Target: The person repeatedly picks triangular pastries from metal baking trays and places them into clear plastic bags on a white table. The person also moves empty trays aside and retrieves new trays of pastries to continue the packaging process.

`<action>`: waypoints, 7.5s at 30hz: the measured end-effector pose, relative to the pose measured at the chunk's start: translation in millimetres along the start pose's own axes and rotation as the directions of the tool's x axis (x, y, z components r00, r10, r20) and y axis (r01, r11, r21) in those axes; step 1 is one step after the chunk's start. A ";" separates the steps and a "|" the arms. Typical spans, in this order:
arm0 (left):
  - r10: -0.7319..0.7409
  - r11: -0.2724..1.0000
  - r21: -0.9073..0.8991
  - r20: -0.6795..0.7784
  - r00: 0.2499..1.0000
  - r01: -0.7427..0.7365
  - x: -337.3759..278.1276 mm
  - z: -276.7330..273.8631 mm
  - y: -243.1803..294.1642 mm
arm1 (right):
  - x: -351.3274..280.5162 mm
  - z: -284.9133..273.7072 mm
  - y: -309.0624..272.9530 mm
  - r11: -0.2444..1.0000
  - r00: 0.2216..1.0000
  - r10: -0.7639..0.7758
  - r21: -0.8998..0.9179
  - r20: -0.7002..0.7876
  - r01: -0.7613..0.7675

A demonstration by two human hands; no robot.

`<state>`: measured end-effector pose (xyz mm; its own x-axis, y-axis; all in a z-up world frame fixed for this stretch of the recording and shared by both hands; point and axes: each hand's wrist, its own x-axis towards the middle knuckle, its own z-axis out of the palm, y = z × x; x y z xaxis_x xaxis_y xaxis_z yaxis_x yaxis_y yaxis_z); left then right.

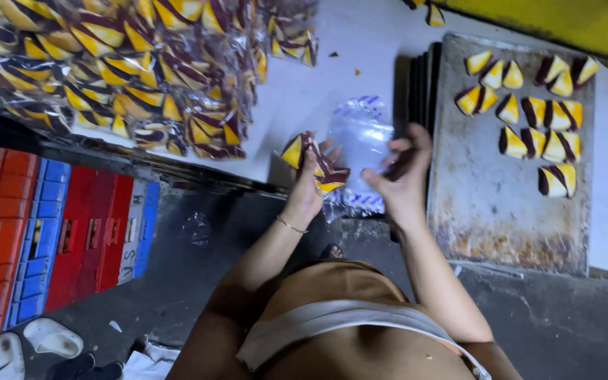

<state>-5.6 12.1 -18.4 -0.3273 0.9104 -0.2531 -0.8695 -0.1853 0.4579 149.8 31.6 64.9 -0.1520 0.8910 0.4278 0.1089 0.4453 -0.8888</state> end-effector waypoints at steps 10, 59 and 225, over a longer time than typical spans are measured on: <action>0.034 0.984 0.178 -0.220 0.975 0.006 111.3 -18.3 36.6 | 140.5 123.1 123.5 0.902 0.990 0.026 -0.430 0.141 0.038; -0.693 0.613 0.712 0.692 0.200 -0.342 -72.4 77.8 -36.8 | 2.5 -146.3 -39.2 0.987 0.939 -0.129 -0.047 0.318 0.152; -0.204 0.968 0.054 -0.407 0.890 0.246 164.0 -74.7 19.9 | 145.0 162.7 190.2 0.932 0.991 0.057 -0.361 0.122 -0.009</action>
<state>-104.2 130.0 -114.4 -0.2648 0.6975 -0.6658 -0.9022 0.0646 0.4264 -11.4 231.0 -68.8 -0.2642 0.8975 0.3531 0.4579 0.4389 -0.7731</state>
